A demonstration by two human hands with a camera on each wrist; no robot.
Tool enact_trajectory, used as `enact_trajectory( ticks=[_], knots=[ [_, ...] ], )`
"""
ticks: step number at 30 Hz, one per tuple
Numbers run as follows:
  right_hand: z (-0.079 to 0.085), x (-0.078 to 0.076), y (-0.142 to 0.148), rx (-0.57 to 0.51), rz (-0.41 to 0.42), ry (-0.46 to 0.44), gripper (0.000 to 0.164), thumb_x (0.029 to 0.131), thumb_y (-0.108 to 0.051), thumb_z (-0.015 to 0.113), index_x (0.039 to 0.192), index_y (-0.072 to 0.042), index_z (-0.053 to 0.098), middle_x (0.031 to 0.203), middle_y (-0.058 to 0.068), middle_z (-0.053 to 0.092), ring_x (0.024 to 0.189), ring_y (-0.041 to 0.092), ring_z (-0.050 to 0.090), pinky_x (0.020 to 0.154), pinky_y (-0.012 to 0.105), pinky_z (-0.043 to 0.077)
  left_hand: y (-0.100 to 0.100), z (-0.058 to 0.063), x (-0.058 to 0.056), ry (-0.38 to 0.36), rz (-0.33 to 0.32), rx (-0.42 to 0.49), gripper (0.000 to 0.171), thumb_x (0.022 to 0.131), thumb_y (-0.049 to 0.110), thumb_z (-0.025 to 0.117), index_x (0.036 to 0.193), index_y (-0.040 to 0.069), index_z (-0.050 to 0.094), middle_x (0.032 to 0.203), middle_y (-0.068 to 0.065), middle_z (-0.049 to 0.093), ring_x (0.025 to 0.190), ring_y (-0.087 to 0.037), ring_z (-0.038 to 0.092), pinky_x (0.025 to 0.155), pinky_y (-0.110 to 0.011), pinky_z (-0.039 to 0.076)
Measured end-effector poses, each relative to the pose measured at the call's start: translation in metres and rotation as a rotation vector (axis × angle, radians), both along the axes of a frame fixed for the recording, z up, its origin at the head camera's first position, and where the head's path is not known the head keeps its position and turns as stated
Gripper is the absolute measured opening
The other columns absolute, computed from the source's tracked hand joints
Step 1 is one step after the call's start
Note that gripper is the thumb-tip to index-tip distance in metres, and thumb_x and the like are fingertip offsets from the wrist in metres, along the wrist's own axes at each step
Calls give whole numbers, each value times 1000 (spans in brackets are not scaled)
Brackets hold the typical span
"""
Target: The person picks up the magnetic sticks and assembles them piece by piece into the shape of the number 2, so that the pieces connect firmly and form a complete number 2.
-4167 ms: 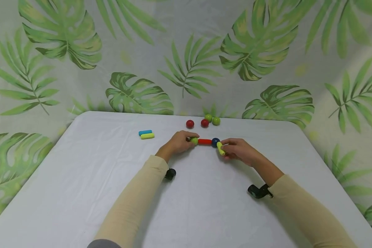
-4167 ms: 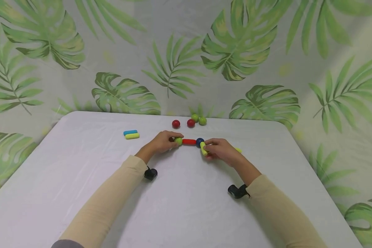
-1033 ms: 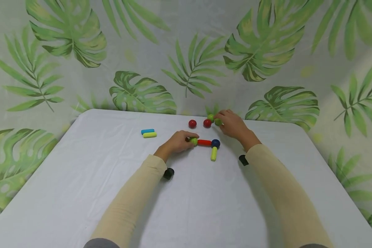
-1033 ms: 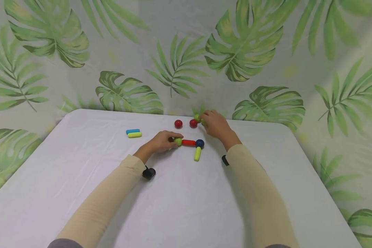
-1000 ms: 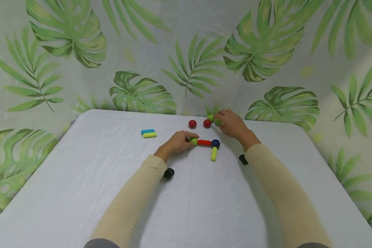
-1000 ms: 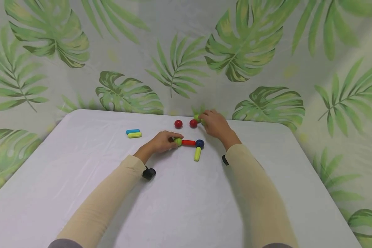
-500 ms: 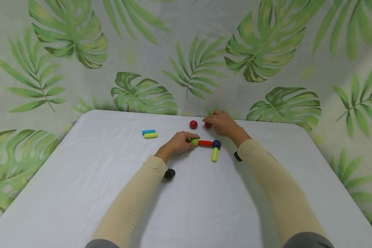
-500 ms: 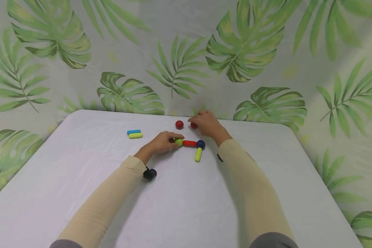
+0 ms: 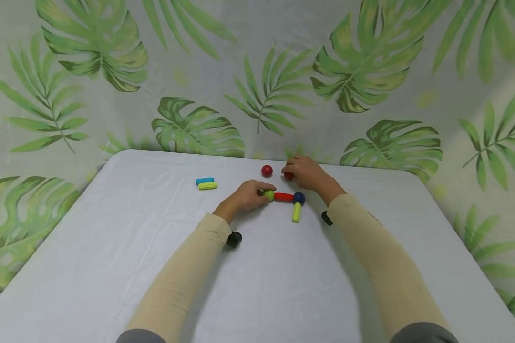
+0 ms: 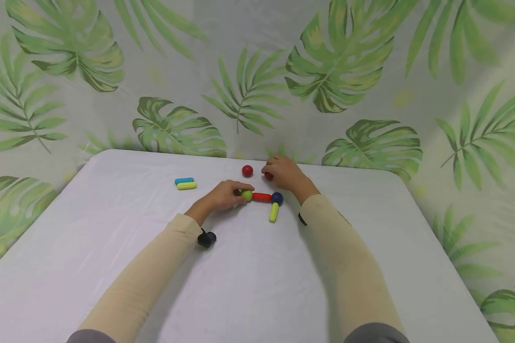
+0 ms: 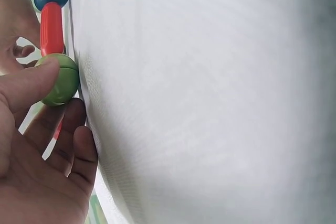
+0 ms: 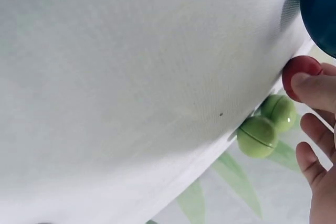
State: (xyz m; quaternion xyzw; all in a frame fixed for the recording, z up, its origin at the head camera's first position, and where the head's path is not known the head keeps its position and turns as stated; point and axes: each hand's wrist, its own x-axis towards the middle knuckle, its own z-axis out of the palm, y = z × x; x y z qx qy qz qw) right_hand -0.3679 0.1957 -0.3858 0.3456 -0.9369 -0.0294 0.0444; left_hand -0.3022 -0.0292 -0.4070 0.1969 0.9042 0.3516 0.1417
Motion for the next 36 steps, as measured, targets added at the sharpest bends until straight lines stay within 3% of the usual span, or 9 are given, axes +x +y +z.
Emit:
enact_trajectory(
  ticks=[6,12,16,21,27,30,36],
  knots=[
    [17,15,17,-108,-67,-4,31,90,-8,69,121,-11,69,119,12,67,111,32,58,97,45,52,1,1,0,-5,1,-4,40,94,18,66,134,23,64,123,-6,65,100,-20,55,86,-28,48],
    [31,50,51,-327,-117,-113,40,89,-8,71,128,-4,64,117,16,63,108,33,59,94,49,52,0,2,2,-19,8,9,41,94,17,65,134,23,63,126,-7,63,103,-23,54,92,-32,50],
    [28,82,81,-423,-172,-187,42,89,-9,72,129,-3,62,116,16,61,102,32,63,88,48,56,2,0,2,-25,1,10,40,95,18,64,135,23,63,131,-7,61,108,-24,54,98,-36,50],
    [16,121,109,-500,-173,-199,38,85,-5,75,122,0,65,108,14,64,94,26,65,81,41,59,1,1,1,-29,9,-2,41,95,18,64,135,25,63,131,-6,62,108,-23,55,97,-35,50],
    [5,145,115,-540,-162,-261,37,85,-3,74,121,-3,64,109,11,66,95,23,65,80,35,59,-1,5,0,-14,-3,-34,41,94,18,65,134,23,63,132,-6,62,108,-25,55,99,-37,50],
    [2,150,111,-556,-150,-286,38,85,-3,74,122,-3,64,110,11,66,96,23,65,81,36,59,0,6,-2,67,-54,-114,42,93,18,66,135,21,63,136,-5,62,117,-25,55,107,-40,46],
    [-4,155,111,-565,-152,-309,38,85,-1,74,121,-1,64,109,13,66,96,24,66,80,35,59,18,14,-4,389,-229,-322,44,91,17,68,135,17,63,136,-4,62,127,-24,55,107,-42,47]
  ],
)
